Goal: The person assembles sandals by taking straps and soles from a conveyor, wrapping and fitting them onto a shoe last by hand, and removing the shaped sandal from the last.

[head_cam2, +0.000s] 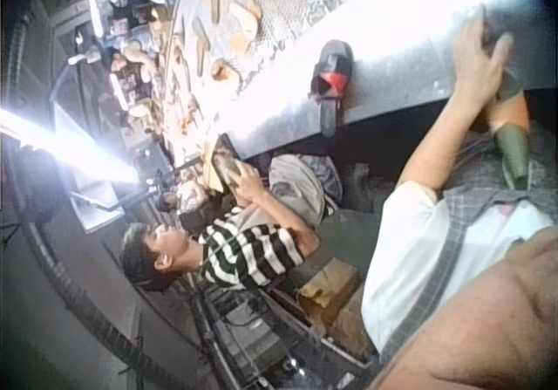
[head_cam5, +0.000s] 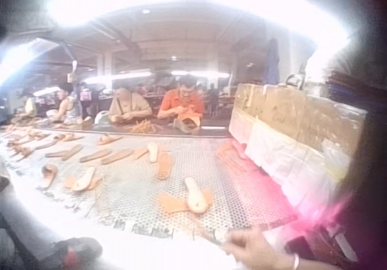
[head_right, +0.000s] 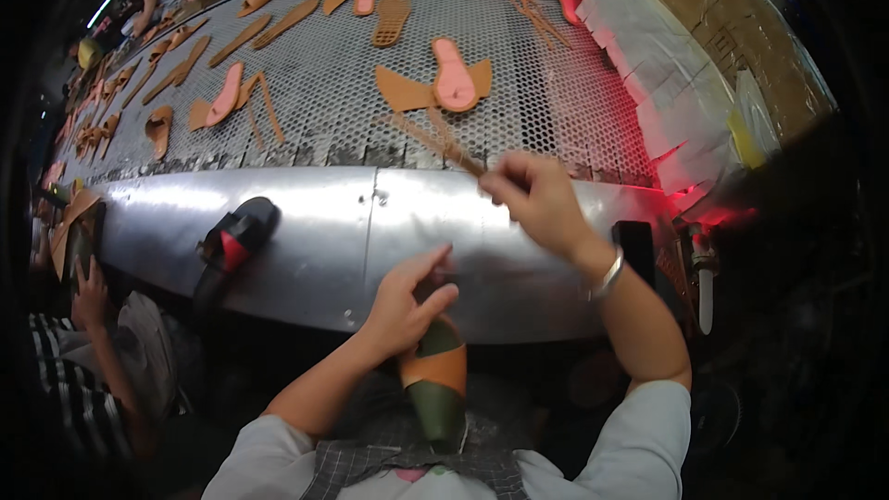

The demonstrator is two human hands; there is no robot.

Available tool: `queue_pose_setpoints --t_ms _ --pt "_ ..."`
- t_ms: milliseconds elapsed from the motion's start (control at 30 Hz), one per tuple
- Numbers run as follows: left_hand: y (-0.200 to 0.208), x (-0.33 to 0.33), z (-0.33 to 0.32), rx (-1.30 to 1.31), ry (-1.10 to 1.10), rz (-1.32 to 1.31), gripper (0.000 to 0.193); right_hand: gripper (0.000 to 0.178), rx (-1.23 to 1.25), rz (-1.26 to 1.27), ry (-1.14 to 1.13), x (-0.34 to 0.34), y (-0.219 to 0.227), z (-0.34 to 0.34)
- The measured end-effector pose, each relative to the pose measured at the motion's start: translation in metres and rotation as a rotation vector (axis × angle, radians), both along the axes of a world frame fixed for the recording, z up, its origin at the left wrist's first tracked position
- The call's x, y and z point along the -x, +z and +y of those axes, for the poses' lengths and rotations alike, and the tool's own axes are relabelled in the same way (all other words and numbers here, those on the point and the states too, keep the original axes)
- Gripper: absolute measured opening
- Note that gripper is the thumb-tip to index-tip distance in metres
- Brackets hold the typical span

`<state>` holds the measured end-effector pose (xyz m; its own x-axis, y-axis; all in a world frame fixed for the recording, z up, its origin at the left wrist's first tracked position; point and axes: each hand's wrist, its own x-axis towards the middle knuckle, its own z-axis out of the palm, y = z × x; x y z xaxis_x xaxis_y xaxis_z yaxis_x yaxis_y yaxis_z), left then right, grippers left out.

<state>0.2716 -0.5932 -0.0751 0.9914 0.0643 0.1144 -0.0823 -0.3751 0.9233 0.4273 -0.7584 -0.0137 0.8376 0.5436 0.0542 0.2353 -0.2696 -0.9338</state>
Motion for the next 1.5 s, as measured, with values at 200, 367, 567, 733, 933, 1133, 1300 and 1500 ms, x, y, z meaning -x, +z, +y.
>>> queue_pose_setpoints --t_ms 200,367,567,733,933,1133,1300,1500 --pt "0.03 0.014 0.003 0.726 0.118 -0.095 0.037 0.011 -0.001 -0.021 0.007 0.123 -0.008 -0.004" --pt "0.045 0.047 0.042 0.876 0.195 -0.05 0.035 0.01 0.419 -0.382 -0.261 0.098 -0.032 -0.062" --pt "0.052 0.088 0.054 0.695 -0.39 0.259 0.036 0.034 0.318 -0.598 -0.172 0.113 -0.03 -0.066" --pt "0.045 0.088 0.043 0.495 -0.703 0.347 0.026 0.033 -0.511 0.443 0.113 0.17 0.002 -0.019" --pt "0.022 0.112 0.094 0.524 -0.351 0.521 0.02 0.013 -0.241 0.385 -0.132 0.184 0.007 -0.053" --pt "-0.031 0.156 0.085 0.485 -0.113 0.547 0.011 0.006 0.107 0.533 -0.149 0.204 -0.015 -0.091" --pt "-0.064 0.171 0.061 0.673 0.013 0.645 0.007 0.023 0.069 0.574 -0.25 0.23 -0.049 -0.098" --pt "-0.108 0.153 0.03 0.965 -0.016 0.77 0.011 0.023 -0.348 0.902 -0.468 0.261 -0.108 -0.06"
